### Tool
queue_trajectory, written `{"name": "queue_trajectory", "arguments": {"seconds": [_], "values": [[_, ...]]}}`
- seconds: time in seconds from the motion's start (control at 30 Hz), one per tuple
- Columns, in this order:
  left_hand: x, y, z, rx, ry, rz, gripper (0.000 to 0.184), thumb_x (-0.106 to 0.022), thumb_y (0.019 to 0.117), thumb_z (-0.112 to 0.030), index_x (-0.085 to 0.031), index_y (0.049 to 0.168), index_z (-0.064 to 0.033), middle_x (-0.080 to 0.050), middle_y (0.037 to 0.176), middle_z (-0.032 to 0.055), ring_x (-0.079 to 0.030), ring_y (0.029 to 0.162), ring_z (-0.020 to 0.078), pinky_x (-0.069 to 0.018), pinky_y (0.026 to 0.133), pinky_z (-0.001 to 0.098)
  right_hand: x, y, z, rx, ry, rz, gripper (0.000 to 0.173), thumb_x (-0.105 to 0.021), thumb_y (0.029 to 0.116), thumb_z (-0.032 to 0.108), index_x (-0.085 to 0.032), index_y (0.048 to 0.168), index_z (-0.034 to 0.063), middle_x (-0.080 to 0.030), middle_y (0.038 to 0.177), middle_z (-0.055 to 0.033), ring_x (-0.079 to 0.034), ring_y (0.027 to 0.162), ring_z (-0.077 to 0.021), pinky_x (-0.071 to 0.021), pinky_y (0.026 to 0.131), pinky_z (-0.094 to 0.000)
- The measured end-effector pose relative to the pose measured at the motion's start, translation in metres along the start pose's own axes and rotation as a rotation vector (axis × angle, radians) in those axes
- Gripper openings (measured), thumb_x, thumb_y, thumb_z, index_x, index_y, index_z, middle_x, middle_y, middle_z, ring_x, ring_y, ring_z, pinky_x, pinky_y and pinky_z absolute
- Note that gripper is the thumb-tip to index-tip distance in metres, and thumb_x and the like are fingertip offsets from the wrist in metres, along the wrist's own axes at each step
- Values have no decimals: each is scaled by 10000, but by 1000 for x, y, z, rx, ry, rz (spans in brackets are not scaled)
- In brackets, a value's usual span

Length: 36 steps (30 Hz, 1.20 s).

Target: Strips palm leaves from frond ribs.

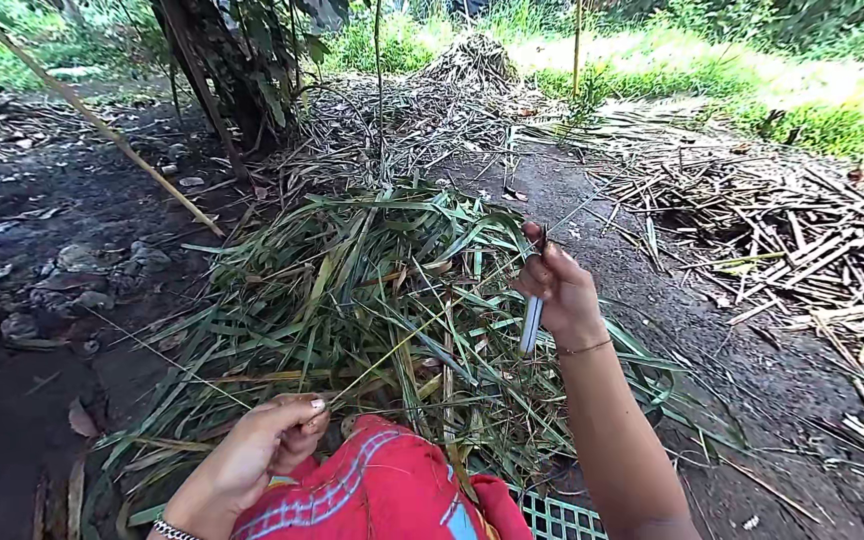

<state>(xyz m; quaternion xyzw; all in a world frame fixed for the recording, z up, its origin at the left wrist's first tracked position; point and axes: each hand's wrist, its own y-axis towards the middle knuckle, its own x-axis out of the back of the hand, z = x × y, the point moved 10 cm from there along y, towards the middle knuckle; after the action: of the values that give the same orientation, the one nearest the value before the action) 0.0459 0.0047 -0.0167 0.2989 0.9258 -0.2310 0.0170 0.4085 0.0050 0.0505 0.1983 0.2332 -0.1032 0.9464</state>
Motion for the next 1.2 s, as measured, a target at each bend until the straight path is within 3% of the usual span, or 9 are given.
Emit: {"name": "queue_trajectory", "arguments": {"seconds": [0.13,0.3,0.47,0.6,0.67,0.77,0.83,1.03,1.2], "values": [[-15,10,9,101,-39,68,429,-291,1007,-123,-482,639,-230,-390,542,-133,-270,409,-60,-207,384,102,-67,-41,-47,-243,-29,200,419,-568,986,364,-589,1371,200,-483,535,151,-428,441,37,-392,470,-155],[-37,14,14,160,-85,205,429,-284,1008,-136,-478,637,-229,-367,526,-133,-264,399,-68,-201,373,94,-148,-94,-98,-447,15,534,427,-465,1006,146,-545,1402,7,-508,628,157,-422,497,47,-359,473,-139],[-9,-4,20,145,-60,175,419,-327,973,-153,-490,601,-258,-385,528,-148,-280,402,-74,-211,375,96,-64,-38,-46,-204,-4,228,328,-606,973,372,-710,1216,176,-486,532,166,-415,445,61,-373,463,-136],[36,-16,21,84,125,63,383,-352,966,-176,-518,639,-285,-411,550,-165,-300,421,-69,-235,391,108,20,-10,3,-10,5,-40,350,-383,1072,265,-643,1280,158,-444,521,134,-395,407,20,-380,428,-150],[46,-18,6,-8,490,-7,309,-365,1011,-215,-559,772,-246,-437,596,-163,-354,470,-55,-298,443,133,28,-13,6,0,10,-91,353,-361,1078,257,-639,1275,164,-446,524,129,-395,405,16,-382,422,-152],[20,-16,-33,-227,1020,-108,453,-377,1038,-442,-682,1066,-108,-614,815,14,-587,735,158,-475,682,442,10,-28,-4,-15,29,-75,344,-388,1063,266,-657,1259,180,-476,515,118,-427,410,5,-418,443,-170],[-26,-17,-64,-441,1105,-188,495,-385,1048,-465,-686,1131,-81,-670,866,87,-652,795,257,-504,709,549,-21,-41,-17,-45,34,32,311,-486,1038,328,-660,1266,206,-501,532,127,-456,436,9,-444,486,-175],[-117,-19,-114,-994,1118,-368,236,-576,1013,-262,-703,917,-87,-649,767,21,-615,639,125,-528,579,308,-103,-83,-53,-162,194,263,347,-611,996,314,-656,1303,159,-615,629,118,-579,568,6,-514,613,-187],[-114,-28,-112,-1034,1085,-355,248,-545,1019,-255,-685,887,-100,-598,714,-28,-542,616,31,-457,575,182,-78,-69,-29,-2,47,216,337,-618,991,359,-718,1242,158,-594,609,132,-547,550,30,-487,586,-168]]}}
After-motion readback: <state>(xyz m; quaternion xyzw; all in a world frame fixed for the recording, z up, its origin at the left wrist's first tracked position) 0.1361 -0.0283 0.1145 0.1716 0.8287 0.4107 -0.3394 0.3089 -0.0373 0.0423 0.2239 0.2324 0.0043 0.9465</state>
